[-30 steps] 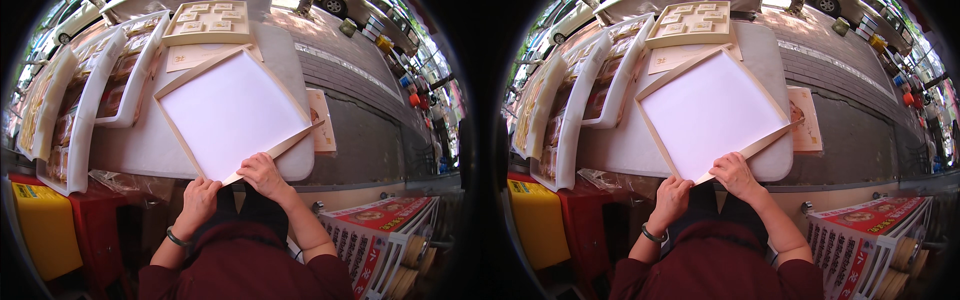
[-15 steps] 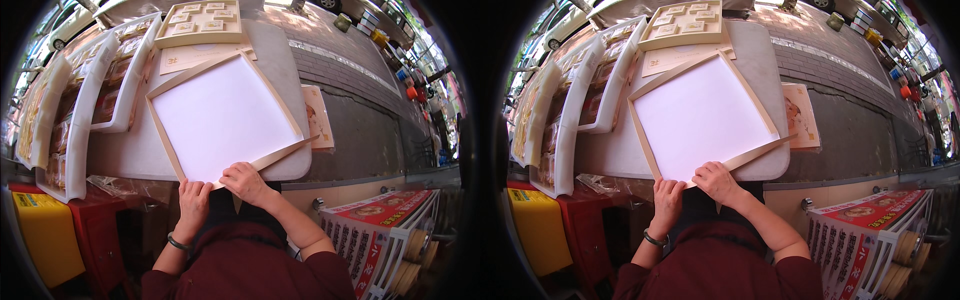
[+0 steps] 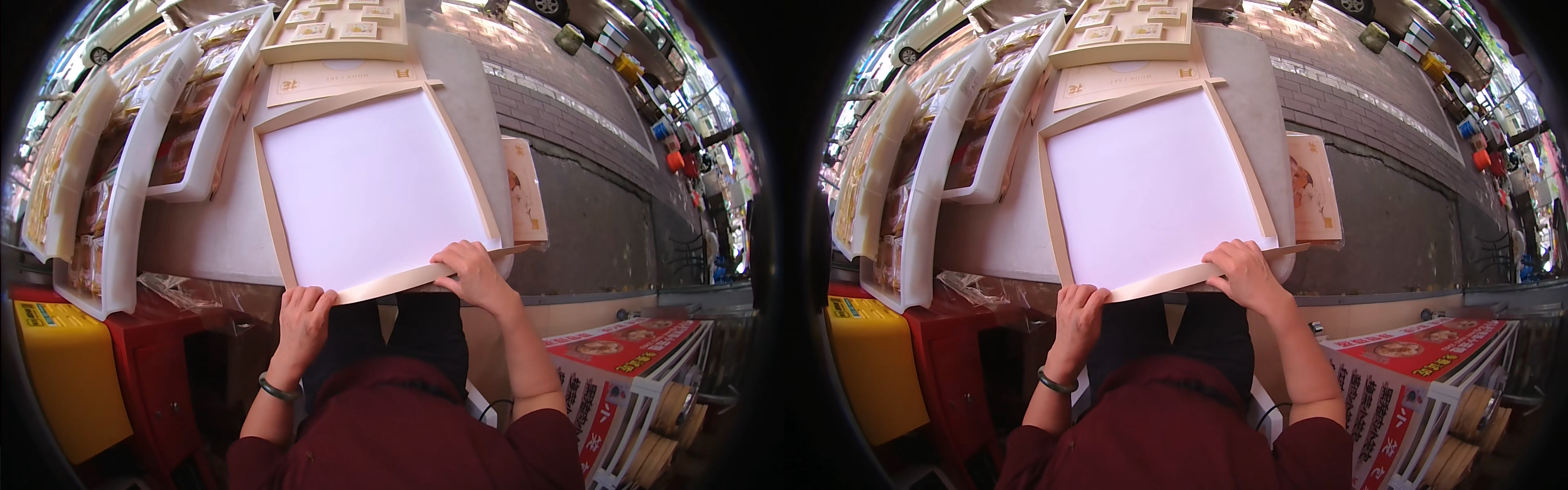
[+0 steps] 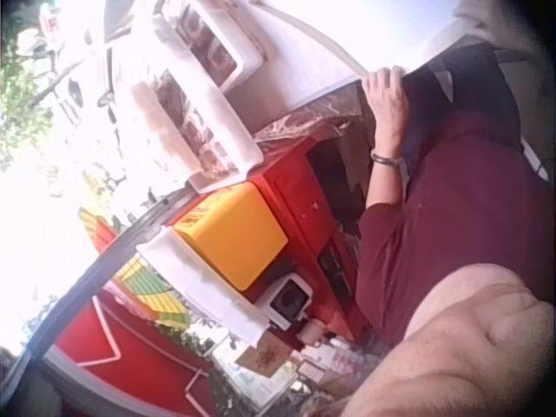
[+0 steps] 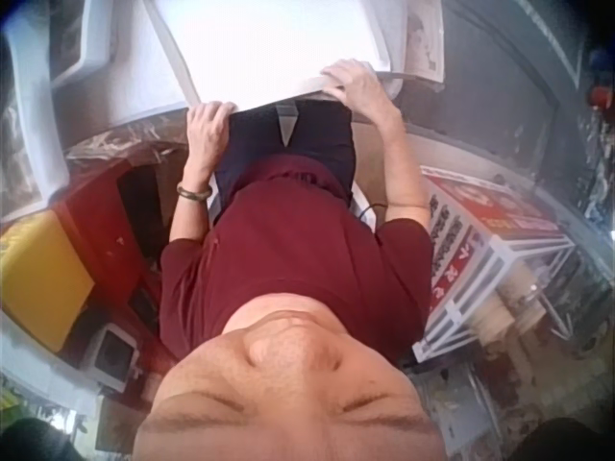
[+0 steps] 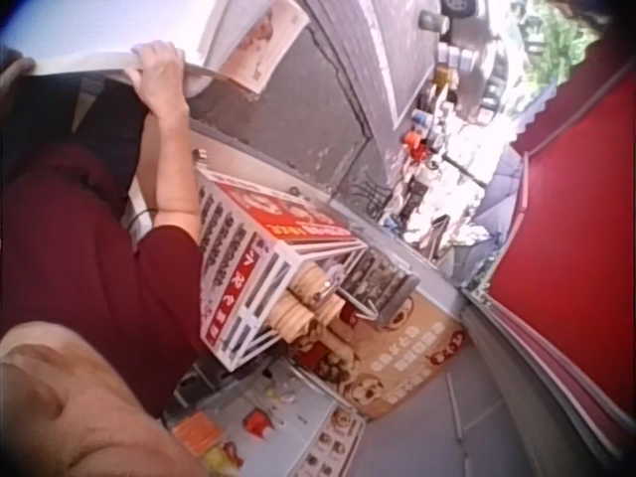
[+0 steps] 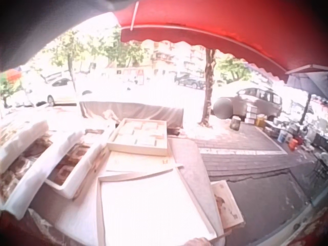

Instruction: The person assembles a large white and gold gift box by folding the cardboard sides upward and securing the corners together by hand.

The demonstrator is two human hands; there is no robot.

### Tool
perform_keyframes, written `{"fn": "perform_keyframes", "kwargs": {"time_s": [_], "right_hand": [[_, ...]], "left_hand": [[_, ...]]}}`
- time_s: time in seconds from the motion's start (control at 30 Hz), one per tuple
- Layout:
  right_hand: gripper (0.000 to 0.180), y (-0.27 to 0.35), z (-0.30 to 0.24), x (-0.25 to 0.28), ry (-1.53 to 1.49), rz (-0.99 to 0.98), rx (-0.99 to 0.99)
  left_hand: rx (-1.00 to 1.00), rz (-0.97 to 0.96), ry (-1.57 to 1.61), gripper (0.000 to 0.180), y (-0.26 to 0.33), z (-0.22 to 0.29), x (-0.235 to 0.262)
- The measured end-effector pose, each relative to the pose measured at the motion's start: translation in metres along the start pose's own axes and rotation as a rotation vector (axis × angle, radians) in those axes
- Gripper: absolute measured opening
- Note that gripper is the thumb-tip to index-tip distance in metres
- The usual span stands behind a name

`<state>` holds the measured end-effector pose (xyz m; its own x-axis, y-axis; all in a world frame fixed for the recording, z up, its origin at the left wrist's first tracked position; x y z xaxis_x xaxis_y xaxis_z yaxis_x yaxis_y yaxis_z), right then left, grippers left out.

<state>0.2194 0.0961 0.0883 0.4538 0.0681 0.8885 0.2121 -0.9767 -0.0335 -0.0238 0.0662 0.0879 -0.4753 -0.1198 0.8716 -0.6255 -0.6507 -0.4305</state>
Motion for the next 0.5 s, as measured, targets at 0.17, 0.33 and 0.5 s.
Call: {"fn": "perform_keyframes", "kwargs": {"time_s": [0.17, 0.33, 0.5], "right_hand": [[0.028, -0.007, -0.014, 0.006, -0.058, -0.006, 0.033], [0.013, -0.01, -0.006, -0.008, -0.025, 0.046, -0.004], [0.021, -0.015, -0.008, -0.018, -0.045, 0.041, -0.011]], "left_hand": [[0.009, 0.006, -0.025, 0.02, 0.004, -0.005, 0.002], [0.01, 0.001, -0.04, 0.021, 0.006, -0.006, 0.002], [0.007, -0.013, -0.064, 0.021, 0.007, -0.006, 0.0]]}}
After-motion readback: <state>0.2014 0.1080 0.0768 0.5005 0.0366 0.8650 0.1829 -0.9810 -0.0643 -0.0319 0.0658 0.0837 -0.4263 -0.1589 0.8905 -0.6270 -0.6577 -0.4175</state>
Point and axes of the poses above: each hand's wrist, its own y-axis away from the middle knuckle, its own x-axis out of the back of the hand, z = x × y, the point moved 10 cm from there along -y, towards the middle knuckle, and after that the axes turned 15 degrees about -x, right-handed, at the moved point
